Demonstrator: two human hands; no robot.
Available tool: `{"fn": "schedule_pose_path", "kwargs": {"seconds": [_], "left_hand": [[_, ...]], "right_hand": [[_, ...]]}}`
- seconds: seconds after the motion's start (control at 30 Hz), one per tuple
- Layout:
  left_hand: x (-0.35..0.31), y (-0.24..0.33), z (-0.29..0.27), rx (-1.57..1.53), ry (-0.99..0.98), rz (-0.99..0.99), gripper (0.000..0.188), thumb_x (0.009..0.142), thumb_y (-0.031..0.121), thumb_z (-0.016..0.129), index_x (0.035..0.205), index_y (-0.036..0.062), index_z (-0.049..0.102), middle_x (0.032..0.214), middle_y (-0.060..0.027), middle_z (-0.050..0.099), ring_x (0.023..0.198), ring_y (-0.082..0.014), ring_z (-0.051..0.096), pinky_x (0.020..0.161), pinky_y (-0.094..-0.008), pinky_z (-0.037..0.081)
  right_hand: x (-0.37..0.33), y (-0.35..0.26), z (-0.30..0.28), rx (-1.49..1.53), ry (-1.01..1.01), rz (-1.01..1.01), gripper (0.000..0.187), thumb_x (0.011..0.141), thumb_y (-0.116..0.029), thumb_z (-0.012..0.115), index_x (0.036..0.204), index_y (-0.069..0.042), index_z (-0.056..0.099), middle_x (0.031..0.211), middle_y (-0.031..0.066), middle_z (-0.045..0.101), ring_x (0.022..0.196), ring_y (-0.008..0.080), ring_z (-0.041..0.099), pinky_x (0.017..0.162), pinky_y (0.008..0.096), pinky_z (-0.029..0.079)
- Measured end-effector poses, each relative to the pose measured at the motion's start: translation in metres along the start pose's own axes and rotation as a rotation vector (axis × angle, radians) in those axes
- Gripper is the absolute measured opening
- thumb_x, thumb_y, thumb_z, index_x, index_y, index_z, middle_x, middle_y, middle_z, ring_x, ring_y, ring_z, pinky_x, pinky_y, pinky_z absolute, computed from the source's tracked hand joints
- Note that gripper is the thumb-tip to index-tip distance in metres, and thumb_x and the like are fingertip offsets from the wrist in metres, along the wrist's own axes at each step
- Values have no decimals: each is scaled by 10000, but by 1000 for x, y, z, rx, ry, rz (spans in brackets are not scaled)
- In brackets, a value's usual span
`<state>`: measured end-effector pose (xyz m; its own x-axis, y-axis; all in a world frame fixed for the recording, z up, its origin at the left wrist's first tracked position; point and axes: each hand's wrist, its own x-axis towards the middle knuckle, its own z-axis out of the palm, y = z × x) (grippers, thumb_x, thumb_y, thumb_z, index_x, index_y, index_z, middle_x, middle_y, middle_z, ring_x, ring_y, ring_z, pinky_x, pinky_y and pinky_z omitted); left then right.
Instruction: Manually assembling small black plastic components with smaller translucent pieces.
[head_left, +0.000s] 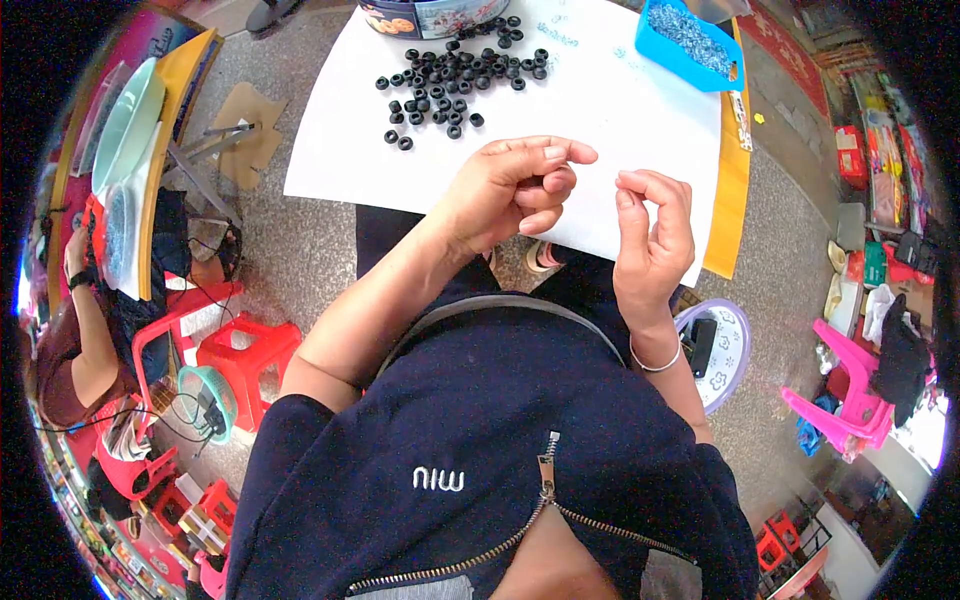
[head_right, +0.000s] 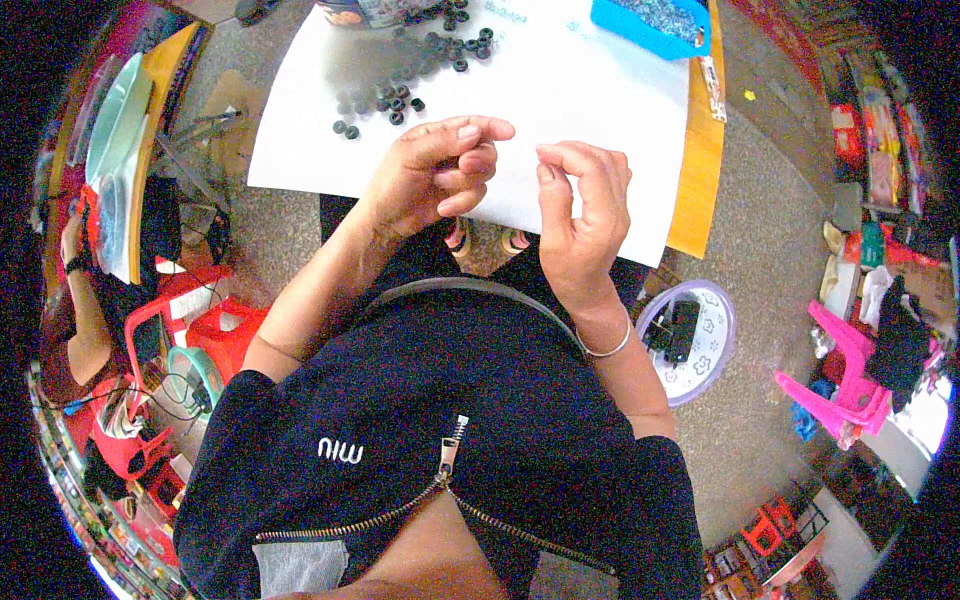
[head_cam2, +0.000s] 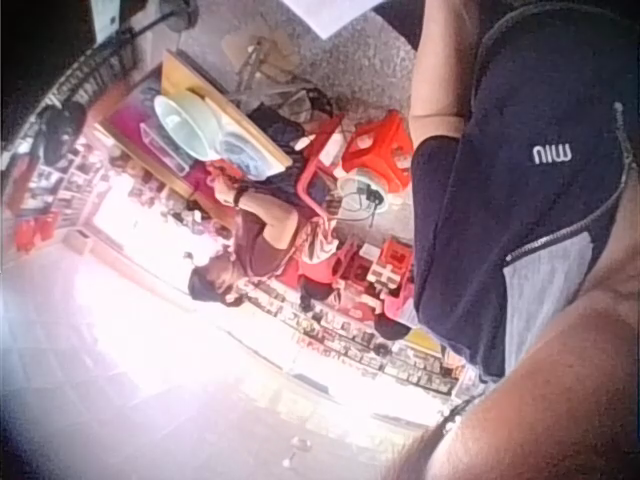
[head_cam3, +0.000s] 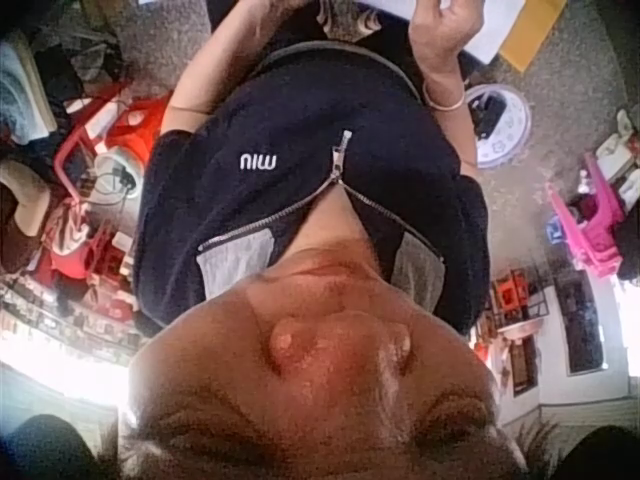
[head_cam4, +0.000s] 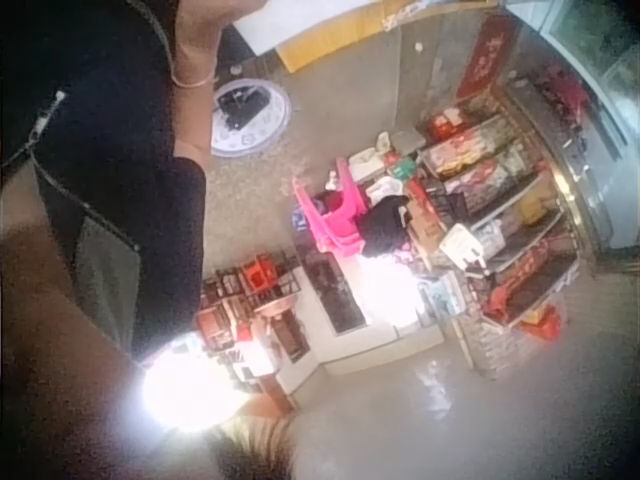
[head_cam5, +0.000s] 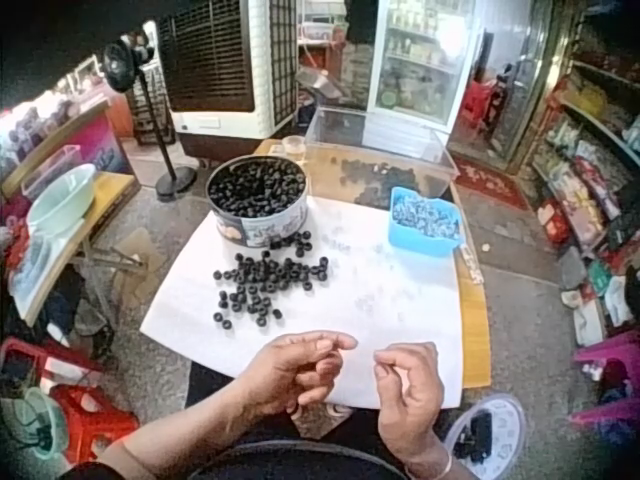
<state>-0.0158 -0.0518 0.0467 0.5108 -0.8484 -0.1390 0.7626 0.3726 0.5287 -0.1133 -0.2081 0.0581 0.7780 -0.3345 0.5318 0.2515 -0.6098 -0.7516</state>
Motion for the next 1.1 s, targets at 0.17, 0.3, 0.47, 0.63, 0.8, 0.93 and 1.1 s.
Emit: {"fn": "schedule_pose_path", "kwargs": {"seconds": [0.17, 0.3, 0.47, 0.63, 0.8, 0.93, 1.1], "left_hand": [[3, -10, -3, 98, 20, 21, 361, 958, 237, 525, 1212, -19, 537, 766, -5, 499, 521, -47, 338, 467, -196, 379], [8, -21, 5, 142, 115, 83, 299, 980, 198, 511, 1183, -13, 574, 913, -43, 602, 732, -90, 542, 685, -242, 485], [8, -21, -2, 109, 112, 73, 318, 972, 188, 532, 1211, -19, 557, 1078, -96, 632, 973, -159, 624, 865, -291, 514], [10, -27, -4, -1, 58, 87, 326, 974, 216, 531, 1184, -32, 560, 1048, -114, 642, 962, -177, 640, 855, -316, 531], [8, -22, -4, 45, 67, 33, 272, 968, 211, 543, 1099, -23, 588, 942, -105, 654, 840, -182, 662, 790, -316, 547], [9, -25, 3, 271, 176, 187, 213, 938, 160, 592, 1055, -17, 604, 896, -96, 651, 766, -172, 658, 733, -288, 548], [9, -24, 5, 264, 212, 174, 187, 915, 136, 620, 1024, -16, 618, 849, -84, 656, 730, -158, 650, 698, -272, 542]], "right_hand": [[3, -2, 3, 5, -25, -22, 131, 806, -4, 635, 932, -37, 645, 910, 92, 632, 884, 236, 559, 823, 342, 421], [11, -2, 10, -135, -103, -130, 212, 768, -43, 666, 978, -60, 651, 976, 79, 614, 951, 250, 542, 858, 371, 398], [9, 4, 19, -250, -169, -172, 269, 730, -57, 679, 997, -73, 651, 1013, 63, 594, 987, 253, 519, 868, 391, 369], [9, 6, 19, -216, -128, -173, 217, 751, -40, 664, 965, -75, 678, 997, 65, 592, 960, 242, 528, 866, 374, 392], [8, 9, 15, 91, -91, 101, 148, 821, -38, 644, 964, -43, 679, 977, 82, 593, 971, 200, 551, 839, 306, 459], [4, 12, 17, 592, -82, 417, 124, 856, -34, 633, 974, -15, 665, 991, 55, 599, 935, 135, 559, 834, 269, 453], [2, 10, 14, 570, -96, 404, 138, 866, -26, 627, 1000, -8, 652, 987, 41, 605, 915, 123, 566, 822, 264, 459]]}}
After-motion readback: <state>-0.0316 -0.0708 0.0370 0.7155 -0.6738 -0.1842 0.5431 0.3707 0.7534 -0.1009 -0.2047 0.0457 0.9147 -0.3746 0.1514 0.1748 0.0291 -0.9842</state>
